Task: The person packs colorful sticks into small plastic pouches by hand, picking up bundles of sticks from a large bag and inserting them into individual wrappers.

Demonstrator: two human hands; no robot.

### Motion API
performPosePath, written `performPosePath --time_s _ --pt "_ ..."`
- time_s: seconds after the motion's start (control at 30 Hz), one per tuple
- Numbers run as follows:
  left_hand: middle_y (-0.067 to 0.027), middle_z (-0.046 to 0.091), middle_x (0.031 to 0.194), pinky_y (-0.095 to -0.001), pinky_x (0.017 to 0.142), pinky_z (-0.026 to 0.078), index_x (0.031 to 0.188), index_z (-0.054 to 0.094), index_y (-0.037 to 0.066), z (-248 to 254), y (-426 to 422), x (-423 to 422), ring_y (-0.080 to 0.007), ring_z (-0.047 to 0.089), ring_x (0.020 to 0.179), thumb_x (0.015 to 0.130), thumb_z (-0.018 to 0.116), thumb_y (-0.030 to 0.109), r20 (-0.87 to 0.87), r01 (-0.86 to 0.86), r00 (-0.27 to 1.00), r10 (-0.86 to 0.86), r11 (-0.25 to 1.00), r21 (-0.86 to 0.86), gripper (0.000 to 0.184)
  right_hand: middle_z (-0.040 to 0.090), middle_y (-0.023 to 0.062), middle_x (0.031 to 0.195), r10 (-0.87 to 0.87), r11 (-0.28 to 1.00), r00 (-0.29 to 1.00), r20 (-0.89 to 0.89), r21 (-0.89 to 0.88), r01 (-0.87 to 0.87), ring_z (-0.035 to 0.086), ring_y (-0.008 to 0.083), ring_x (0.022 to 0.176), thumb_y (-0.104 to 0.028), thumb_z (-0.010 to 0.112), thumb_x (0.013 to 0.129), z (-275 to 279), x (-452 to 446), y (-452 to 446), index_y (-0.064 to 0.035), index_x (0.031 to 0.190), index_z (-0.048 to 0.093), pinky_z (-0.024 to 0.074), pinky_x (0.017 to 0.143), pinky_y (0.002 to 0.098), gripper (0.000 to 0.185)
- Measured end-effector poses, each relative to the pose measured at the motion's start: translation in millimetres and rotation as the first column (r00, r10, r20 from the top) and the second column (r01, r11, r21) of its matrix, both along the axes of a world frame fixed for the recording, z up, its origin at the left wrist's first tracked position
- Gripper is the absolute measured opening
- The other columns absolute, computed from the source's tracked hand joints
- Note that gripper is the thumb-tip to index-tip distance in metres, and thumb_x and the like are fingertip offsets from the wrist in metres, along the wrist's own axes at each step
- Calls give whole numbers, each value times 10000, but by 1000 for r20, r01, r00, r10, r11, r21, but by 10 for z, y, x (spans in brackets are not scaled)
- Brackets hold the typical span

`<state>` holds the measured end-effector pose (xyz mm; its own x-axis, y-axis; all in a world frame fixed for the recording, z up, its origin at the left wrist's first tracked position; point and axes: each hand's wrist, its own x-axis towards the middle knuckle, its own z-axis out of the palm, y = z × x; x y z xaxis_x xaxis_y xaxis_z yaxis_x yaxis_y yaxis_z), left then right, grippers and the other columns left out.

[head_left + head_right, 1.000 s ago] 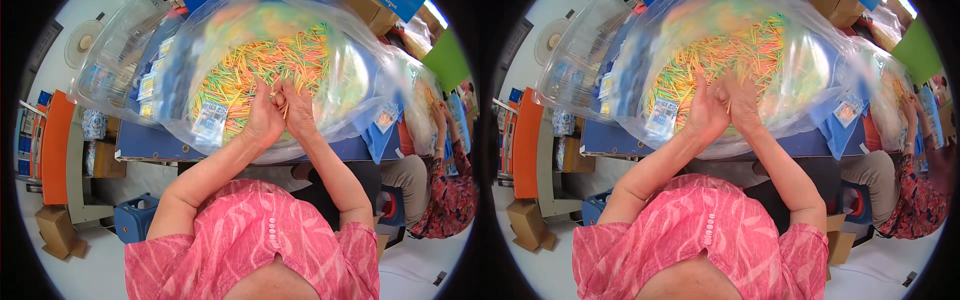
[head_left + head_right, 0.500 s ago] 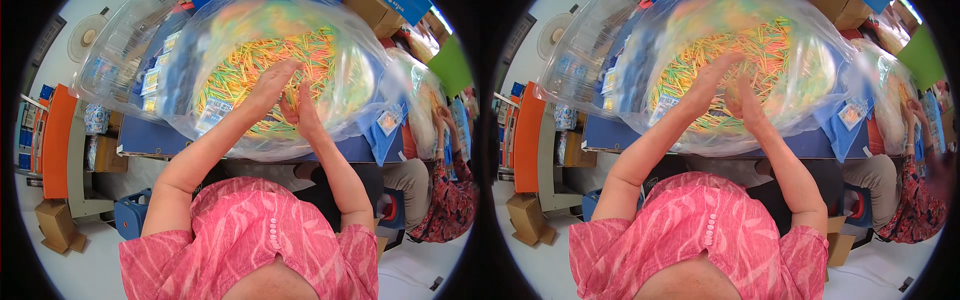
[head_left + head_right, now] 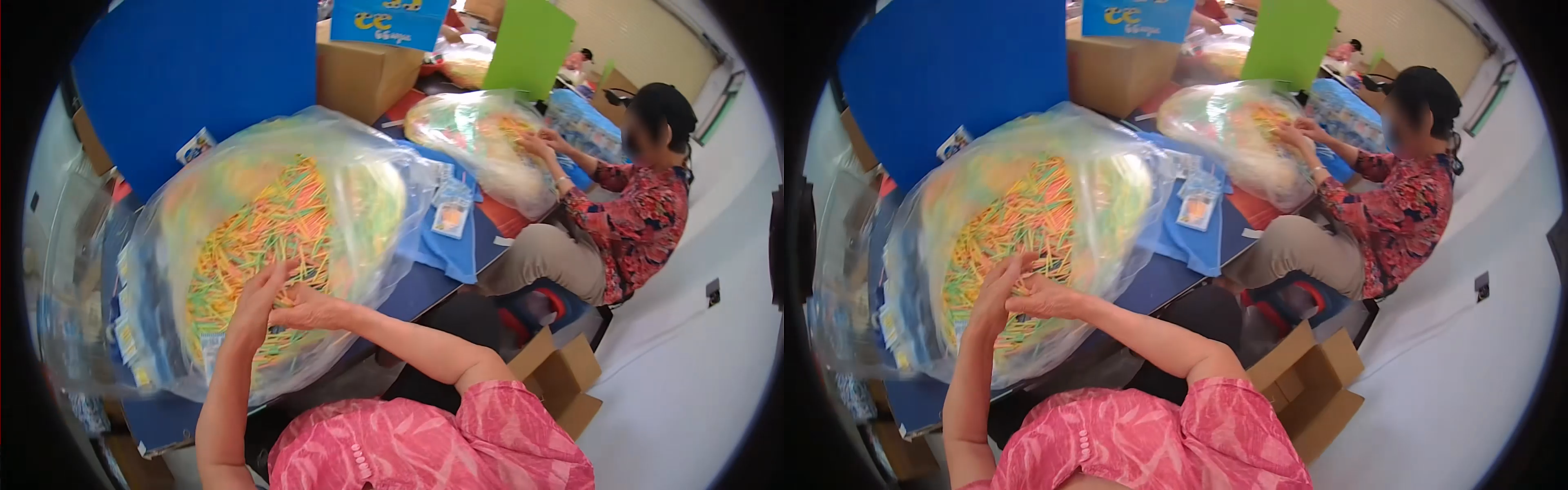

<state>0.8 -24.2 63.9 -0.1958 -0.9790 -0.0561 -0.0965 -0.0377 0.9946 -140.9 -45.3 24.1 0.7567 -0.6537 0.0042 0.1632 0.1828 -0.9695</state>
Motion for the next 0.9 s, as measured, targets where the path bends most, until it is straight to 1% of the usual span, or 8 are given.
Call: performPosePath --time_s 0.03,0.17,0.27,0.43,0.57,0.67,0.8,0.9 --pt "-85 545 1264 -330 992 377 1274 533 19 -17 21 7 -198 496 1182 978 469 374 -64 -27 997 33 995 101 466 447 -30 572 -19 1000 1000 -5 -9 19 388 45 482 -349 705 810 9 -36 -52 -101 664 507 267 410 230 350" --pt "-78 562 1253 -333 958 417 1331 466 26 -232 126 38 -215 513 1173 1003 416 397 -280 -130 952 122 991 -11 498 429 -54 579 7 987 1000 -15 -163 -9 394 30 504 -433 680 851 2 -108 -184 -109 734 503 267 427 228 387" --pt "-75 543 1276 -326 960 424 1370 411 34 -353 241 -3 -203 522 1165 1012 400 392 -228 -120 966 123 992 27 506 433 -35 590 -494 854 863 104 243 459 394 55 507 -440 596 913 160 -20 -139 -106 652 457 306 449 231 446" --pt "-58 513 1312 -326 969 431 1420 342 56 -480 234 -281 -178 540 1139 1023 404 326 -217 -165 962 164 986 12 485 453 -41 549 -585 811 760 282 220 543 419 65 502 -464 593 911 -228 74 -323 -86 717 513 342 441 245 432" --pt "-55 497 1332 -320 955 443 1442 312 68 -592 206 -605 -157 535 1145 1024 407 312 -441 -203 862 252 967 155 493 582 31 745 -566 821 818 103 -20 571 528 97 573 -489 568 916 -217 37 -370 -49 826 598 421 498 230 450" --pt "-27 548 1228 -271 819 468 1458 289 76 -624 133 -529 -112 562 1005 1024 413 313 -363 -146 914 178 983 115 510 589 121 1117 -623 779 772 -125 -184 599 624 168 874 -508 541 920 -193 -25 -352 -53 1029 648 509 684 277 480" --pt "29 576 1000 -206 612 402 1415 353 74 -515 91 -357 -48 514 765 1022 421 319 -258 -79 962 85 996 34 467 436 146 1390 -517 854 855 -47 48 519 512 234 1192 -519 524 921 -241 31 -319 -134 1237 603 469 921 327 504" --pt "57 548 848 -186 520 320 1321 433 74 -446 80 -242 -24 437 638 1020 430 318 -205 -48 977 57 998 47 387 426 138 1414 -465 879 885 -18 -121 460 454 243 1249 -493 525 928 -143 28 -305 -150 1293 561 425 984 340 503"
